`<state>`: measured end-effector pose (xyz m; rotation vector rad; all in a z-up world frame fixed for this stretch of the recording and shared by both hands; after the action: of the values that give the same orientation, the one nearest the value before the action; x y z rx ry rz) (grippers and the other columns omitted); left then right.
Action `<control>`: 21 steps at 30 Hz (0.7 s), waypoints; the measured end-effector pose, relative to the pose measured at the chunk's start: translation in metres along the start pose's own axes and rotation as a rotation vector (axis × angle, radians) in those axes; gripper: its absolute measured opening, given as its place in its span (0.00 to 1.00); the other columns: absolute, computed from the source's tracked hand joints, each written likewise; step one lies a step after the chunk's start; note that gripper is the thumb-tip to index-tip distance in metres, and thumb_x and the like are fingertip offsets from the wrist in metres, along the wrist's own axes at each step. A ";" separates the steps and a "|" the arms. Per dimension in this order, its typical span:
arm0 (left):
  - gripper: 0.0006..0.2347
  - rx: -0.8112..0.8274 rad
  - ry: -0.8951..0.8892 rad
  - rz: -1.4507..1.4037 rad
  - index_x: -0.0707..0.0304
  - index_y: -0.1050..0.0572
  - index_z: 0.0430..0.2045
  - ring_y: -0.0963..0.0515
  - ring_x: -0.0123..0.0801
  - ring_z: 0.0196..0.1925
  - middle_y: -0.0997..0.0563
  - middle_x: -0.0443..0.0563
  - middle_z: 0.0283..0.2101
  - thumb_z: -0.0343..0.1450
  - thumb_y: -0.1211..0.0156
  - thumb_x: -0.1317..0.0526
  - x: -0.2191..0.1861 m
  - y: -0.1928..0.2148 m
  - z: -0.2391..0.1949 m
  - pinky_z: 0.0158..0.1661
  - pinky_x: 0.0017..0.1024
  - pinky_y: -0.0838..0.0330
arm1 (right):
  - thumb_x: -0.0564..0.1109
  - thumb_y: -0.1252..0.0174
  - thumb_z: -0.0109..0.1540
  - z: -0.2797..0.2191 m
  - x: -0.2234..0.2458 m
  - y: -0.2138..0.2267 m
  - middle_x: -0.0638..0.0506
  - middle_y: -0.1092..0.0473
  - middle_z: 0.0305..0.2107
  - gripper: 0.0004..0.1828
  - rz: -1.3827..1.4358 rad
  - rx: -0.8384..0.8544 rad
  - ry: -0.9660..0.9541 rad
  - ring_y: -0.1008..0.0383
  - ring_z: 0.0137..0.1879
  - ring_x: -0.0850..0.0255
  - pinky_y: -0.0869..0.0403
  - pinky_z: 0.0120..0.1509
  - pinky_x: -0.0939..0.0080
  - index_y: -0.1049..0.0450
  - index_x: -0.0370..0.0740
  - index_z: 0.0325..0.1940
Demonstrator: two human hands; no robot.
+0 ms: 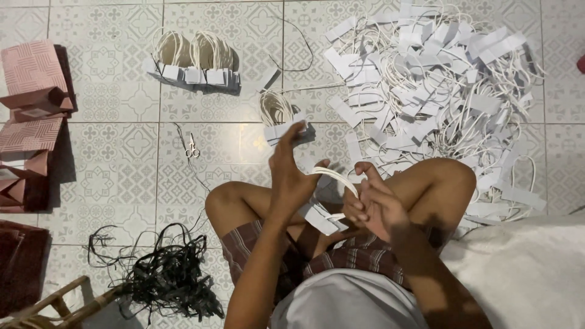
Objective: The person sits on the floor and bundles white cables with white paper tags. They wrap the cables around their fingers, secure them with a tag, and place the finished bundles on the floor. Later, they pick up a black cable and tie it with a tag.
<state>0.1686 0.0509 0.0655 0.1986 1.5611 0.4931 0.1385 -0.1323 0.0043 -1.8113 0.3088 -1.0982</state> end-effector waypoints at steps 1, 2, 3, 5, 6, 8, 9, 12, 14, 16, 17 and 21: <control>0.36 0.000 -0.002 0.000 0.56 0.40 0.66 0.29 0.52 0.65 0.29 0.54 0.64 0.62 0.26 0.62 0.003 0.002 0.005 0.64 0.60 0.47 | 0.45 0.60 0.71 0.003 0.004 0.007 0.53 0.41 0.19 0.13 0.000 0.001 0.002 0.37 0.19 0.65 0.33 0.29 0.61 0.50 0.51 0.59; 0.31 0.232 0.135 -0.097 0.47 0.37 0.65 0.24 0.44 0.47 0.23 0.50 0.44 0.66 0.32 0.64 0.013 -0.006 0.006 0.51 0.47 0.37 | 0.47 0.58 0.71 0.006 0.006 0.012 0.51 0.38 0.20 0.14 -0.020 0.023 0.002 0.31 0.23 0.60 0.31 0.33 0.60 0.50 0.49 0.59; 0.27 0.463 0.274 -0.196 0.38 0.34 0.64 0.19 0.36 0.28 0.18 0.45 0.23 0.70 0.37 0.66 0.022 -0.013 0.004 0.38 0.34 0.26 | 0.48 0.57 0.70 0.009 0.007 0.018 0.48 0.35 0.21 0.15 -0.040 0.046 0.001 0.25 0.28 0.55 0.29 0.38 0.59 0.50 0.47 0.59; 0.30 0.607 0.277 -0.530 0.43 0.39 0.67 0.21 0.34 0.24 0.19 0.50 0.24 0.70 0.36 0.68 0.015 -0.012 -0.005 0.36 0.34 0.24 | 0.46 0.58 0.71 0.011 0.012 0.019 0.55 0.40 0.20 0.13 -0.052 -0.016 -0.043 0.33 0.23 0.62 0.30 0.35 0.61 0.48 0.48 0.58; 0.34 0.735 0.282 -0.865 0.48 0.43 0.70 0.22 0.32 0.21 0.20 0.54 0.24 0.70 0.34 0.70 0.007 -0.011 -0.010 0.33 0.34 0.22 | 0.44 0.58 0.71 0.013 0.014 0.021 0.62 0.45 0.18 0.10 -0.060 -0.073 -0.095 0.41 0.19 0.70 0.30 0.32 0.64 0.46 0.50 0.57; 0.31 0.726 0.326 -1.060 0.47 0.46 0.71 0.30 0.29 0.18 0.29 0.48 0.20 0.73 0.39 0.66 0.031 -0.020 -0.010 0.29 0.30 0.27 | 0.44 0.58 0.71 0.009 0.020 0.015 0.62 0.47 0.18 0.10 -0.036 -0.076 -0.109 0.44 0.19 0.70 0.33 0.30 0.64 0.46 0.49 0.57; 0.28 0.710 0.371 -1.256 0.47 0.49 0.72 0.39 0.26 0.15 0.38 0.43 0.17 0.76 0.44 0.63 0.043 -0.024 -0.011 0.24 0.27 0.33 | 0.44 0.58 0.71 0.006 0.022 0.013 0.62 0.49 0.18 0.10 -0.012 -0.081 -0.126 0.46 0.18 0.71 0.35 0.28 0.65 0.45 0.48 0.56; 0.23 0.720 0.451 -1.275 0.45 0.48 0.70 0.39 0.23 0.13 0.40 0.40 0.16 0.79 0.50 0.54 0.042 -0.026 -0.019 0.22 0.31 0.30 | 0.44 0.59 0.70 0.001 0.022 0.008 0.62 0.49 0.19 0.10 0.010 -0.110 -0.136 0.48 0.19 0.70 0.38 0.27 0.64 0.45 0.46 0.55; 0.22 0.697 0.468 -1.236 0.47 0.46 0.68 0.37 0.24 0.14 0.39 0.42 0.17 0.79 0.50 0.57 0.037 -0.037 -0.022 0.22 0.28 0.30 | 0.43 0.60 0.70 0.005 0.014 0.011 0.62 0.50 0.17 0.09 0.026 -0.123 -0.128 0.49 0.18 0.71 0.39 0.26 0.65 0.44 0.46 0.55; 0.21 0.660 0.484 -1.196 0.49 0.43 0.67 0.35 0.25 0.15 0.38 0.45 0.18 0.78 0.50 0.59 0.032 -0.039 -0.028 0.22 0.26 0.31 | 0.43 0.61 0.71 0.004 0.016 0.011 0.62 0.51 0.16 0.08 0.043 -0.127 -0.131 0.50 0.17 0.71 0.39 0.25 0.67 0.43 0.46 0.55; 0.21 0.615 0.513 -1.180 0.51 0.43 0.67 0.36 0.23 0.14 0.38 0.43 0.17 0.78 0.49 0.58 0.031 -0.034 -0.033 0.21 0.24 0.32 | 0.43 0.61 0.71 0.001 0.020 0.010 0.63 0.53 0.16 0.07 0.002 -0.166 -0.154 0.52 0.17 0.71 0.42 0.25 0.66 0.43 0.47 0.53; 0.19 0.577 0.579 -1.072 0.57 0.42 0.66 0.42 0.21 0.12 0.40 0.42 0.15 0.78 0.50 0.61 0.033 -0.034 -0.038 0.16 0.21 0.37 | 0.40 0.57 0.70 -0.014 0.015 0.025 0.64 0.57 0.16 0.08 -0.069 -0.280 -0.200 0.56 0.16 0.71 0.47 0.24 0.66 0.42 0.46 0.54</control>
<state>0.1351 0.0274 0.0206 -0.3835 2.0652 -0.8171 0.1420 -0.1631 -0.0061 -2.1767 0.2931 -0.9462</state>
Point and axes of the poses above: each hand's wrist, its own z-axis towards the middle knuckle, its own y-axis out of the back of the hand, x = y × z, the point moved 5 cm from there along z, towards the middle knuckle
